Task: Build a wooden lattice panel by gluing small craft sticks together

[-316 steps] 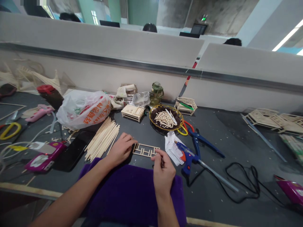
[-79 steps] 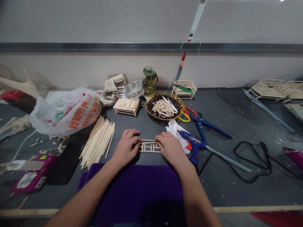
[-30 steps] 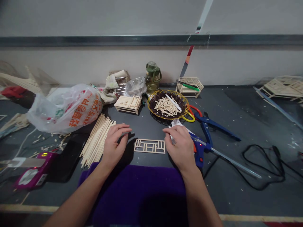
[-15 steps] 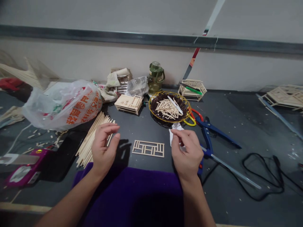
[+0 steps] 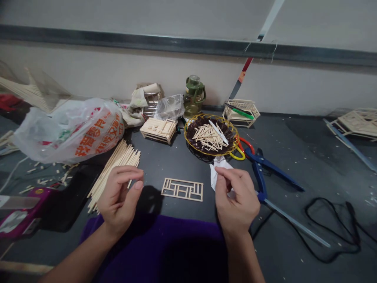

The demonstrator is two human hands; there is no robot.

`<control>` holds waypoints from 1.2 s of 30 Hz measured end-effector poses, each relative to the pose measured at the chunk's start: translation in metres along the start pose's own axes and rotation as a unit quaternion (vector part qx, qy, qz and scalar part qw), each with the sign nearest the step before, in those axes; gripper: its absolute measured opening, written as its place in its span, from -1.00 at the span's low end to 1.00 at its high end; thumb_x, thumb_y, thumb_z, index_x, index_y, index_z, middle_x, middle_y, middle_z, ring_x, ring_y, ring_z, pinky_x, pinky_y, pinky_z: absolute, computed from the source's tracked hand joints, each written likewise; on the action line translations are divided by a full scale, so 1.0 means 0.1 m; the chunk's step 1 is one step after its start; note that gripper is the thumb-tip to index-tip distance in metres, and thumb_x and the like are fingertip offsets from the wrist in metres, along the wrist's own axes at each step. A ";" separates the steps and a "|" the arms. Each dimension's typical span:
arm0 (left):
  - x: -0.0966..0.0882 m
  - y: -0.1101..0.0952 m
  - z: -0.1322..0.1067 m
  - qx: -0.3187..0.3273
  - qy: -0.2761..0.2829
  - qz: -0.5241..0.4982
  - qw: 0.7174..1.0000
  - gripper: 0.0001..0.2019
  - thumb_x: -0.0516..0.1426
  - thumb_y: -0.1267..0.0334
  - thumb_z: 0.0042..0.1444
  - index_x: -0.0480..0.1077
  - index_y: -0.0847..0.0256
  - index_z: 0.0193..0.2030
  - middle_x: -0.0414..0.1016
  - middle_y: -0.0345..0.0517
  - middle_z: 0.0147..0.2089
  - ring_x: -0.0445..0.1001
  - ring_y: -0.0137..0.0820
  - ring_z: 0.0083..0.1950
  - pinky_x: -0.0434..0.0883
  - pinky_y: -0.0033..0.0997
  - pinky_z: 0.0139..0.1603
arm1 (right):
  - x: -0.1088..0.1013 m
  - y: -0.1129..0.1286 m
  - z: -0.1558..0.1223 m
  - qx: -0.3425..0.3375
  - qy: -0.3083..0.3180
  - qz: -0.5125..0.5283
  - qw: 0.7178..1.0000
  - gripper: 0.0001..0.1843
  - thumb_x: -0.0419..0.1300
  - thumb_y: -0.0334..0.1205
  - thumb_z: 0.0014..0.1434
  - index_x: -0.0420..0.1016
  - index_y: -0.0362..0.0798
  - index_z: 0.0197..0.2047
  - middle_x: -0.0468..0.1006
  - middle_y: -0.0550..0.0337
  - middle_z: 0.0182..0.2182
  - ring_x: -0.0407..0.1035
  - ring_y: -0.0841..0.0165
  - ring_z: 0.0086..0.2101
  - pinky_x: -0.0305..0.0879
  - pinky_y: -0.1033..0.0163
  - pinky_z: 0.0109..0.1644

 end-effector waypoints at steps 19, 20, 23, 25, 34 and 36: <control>0.10 -0.31 -0.01 0.126 0.116 -0.096 0.981 -0.70 0.01 0.51 0.02 -0.03 0.17 -0.60 -0.10 -0.33 -0.68 -0.03 -0.51 -0.65 -0.11 -0.31 -0.53 | 0.00 -0.02 -0.02 0.009 -0.011 0.003 1.000 -0.83 0.24 -0.42 0.13 0.61 -0.09 -0.21 0.53 0.13 -0.31 0.41 0.37 -0.33 0.28 0.27 -0.30; 0.10 -0.30 -0.01 0.123 0.116 -0.096 0.981 -0.69 0.01 0.50 0.03 -0.03 0.17 -0.60 -0.10 -0.32 -0.69 -0.03 -0.51 -0.65 -0.10 -0.31 -0.53 | 0.00 -0.02 -0.02 0.010 -0.009 0.001 1.000 -0.83 0.24 -0.42 0.13 0.60 -0.09 -0.21 0.53 0.13 -0.31 0.41 0.37 -0.33 0.28 0.27 -0.30; 0.07 -0.28 -0.01 0.116 0.106 -0.104 0.982 -0.68 0.00 0.48 0.08 -0.04 0.17 -0.60 -0.10 -0.32 -0.69 -0.02 -0.51 -0.65 -0.09 -0.30 -0.53 | 0.00 -0.02 -0.02 0.013 -0.005 -0.006 1.000 -0.83 0.23 -0.41 0.14 0.60 -0.08 -0.20 0.53 0.14 -0.31 0.40 0.37 -0.34 0.27 0.27 -0.31; 0.05 -0.26 -0.01 0.111 0.094 -0.111 0.983 -0.67 0.00 0.46 0.11 -0.04 0.17 -0.60 -0.12 -0.32 -0.68 -0.04 -0.51 -0.65 -0.09 -0.30 -0.53 | 0.00 -0.01 -0.02 0.011 -0.007 -0.007 1.000 -0.84 0.23 -0.40 0.14 0.60 -0.08 -0.20 0.52 0.14 -0.31 0.40 0.38 -0.34 0.27 0.27 -0.31; 0.02 -0.17 -0.02 0.096 0.073 -0.123 0.985 -0.68 0.01 0.48 0.11 -0.02 0.18 -0.58 -0.09 -0.32 -0.68 -0.03 -0.51 -0.64 -0.10 -0.33 -0.52 | 0.00 -0.01 -0.01 0.009 -0.006 -0.003 1.000 -0.85 0.22 -0.40 0.15 0.60 -0.09 -0.22 0.53 0.13 -0.31 0.39 0.39 -0.34 0.27 0.28 -0.30; 0.02 -0.17 -0.02 0.094 0.068 -0.119 0.986 -0.68 0.01 0.48 0.11 -0.02 0.18 -0.59 -0.09 -0.32 -0.68 -0.03 -0.51 -0.64 -0.09 -0.34 -0.52 | -0.01 -0.01 -0.01 0.008 -0.011 -0.005 1.000 -0.86 0.23 -0.39 0.15 0.60 -0.09 -0.23 0.53 0.13 -0.32 0.39 0.39 -0.35 0.26 0.29 -0.31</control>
Point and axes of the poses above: each hand's wrist, its own z-axis towards the middle knuckle, its own x-axis out of the palm, y = z × x, the point moved 7 cm from there along z, towards the middle knuckle
